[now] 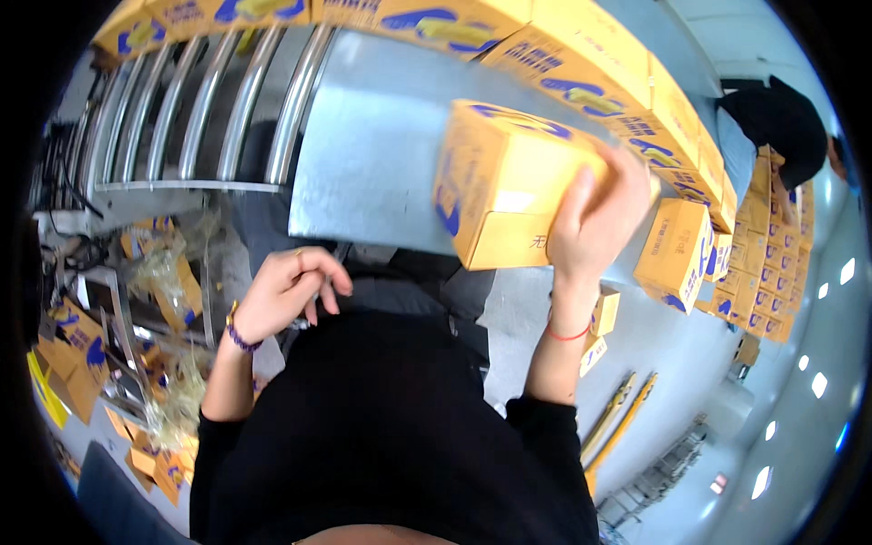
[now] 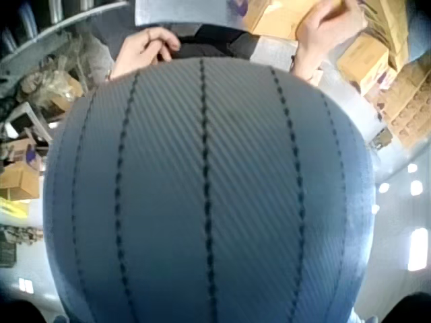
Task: The person picks up yellow cardboard boxes from a roller conveyor, folds the flaps to close them, and stacks them on a metal table. The person repeats this process for multiple boxes, organizing them into neat piles.
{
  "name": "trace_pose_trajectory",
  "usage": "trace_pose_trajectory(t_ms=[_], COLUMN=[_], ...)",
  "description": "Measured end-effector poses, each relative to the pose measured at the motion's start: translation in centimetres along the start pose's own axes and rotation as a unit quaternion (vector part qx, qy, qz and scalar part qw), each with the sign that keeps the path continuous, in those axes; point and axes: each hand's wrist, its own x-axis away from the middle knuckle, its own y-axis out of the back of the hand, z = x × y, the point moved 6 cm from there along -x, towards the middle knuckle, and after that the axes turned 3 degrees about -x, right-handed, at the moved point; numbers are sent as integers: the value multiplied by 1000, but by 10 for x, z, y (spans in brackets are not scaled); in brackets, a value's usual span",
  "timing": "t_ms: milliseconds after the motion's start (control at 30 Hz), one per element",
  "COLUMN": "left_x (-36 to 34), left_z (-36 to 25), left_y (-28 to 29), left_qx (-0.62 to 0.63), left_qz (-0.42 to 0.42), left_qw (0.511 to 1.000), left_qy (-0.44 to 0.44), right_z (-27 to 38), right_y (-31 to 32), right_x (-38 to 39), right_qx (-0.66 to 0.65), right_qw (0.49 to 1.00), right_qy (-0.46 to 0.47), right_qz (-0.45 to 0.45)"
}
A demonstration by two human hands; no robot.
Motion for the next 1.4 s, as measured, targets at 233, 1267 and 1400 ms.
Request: trace_pose_trajectory(t_ms=[233,1267,1400], left_x=[16,181,182], left_z=[96,126,129], left_y=[40,358,378], left_qx=[-62,-573,-530], left_qz=[-214,-449,-464], left_qw=[971,619,656], left_qy=[85,295,269], right_z=[-4,39,52], right_y=[39,-129,-59], right_x=[64,-174,-95], right_qx=[230,10,18], right_qw=[955,975,942], right_qy=[-123,124,108], right_qz=[142,182,317])
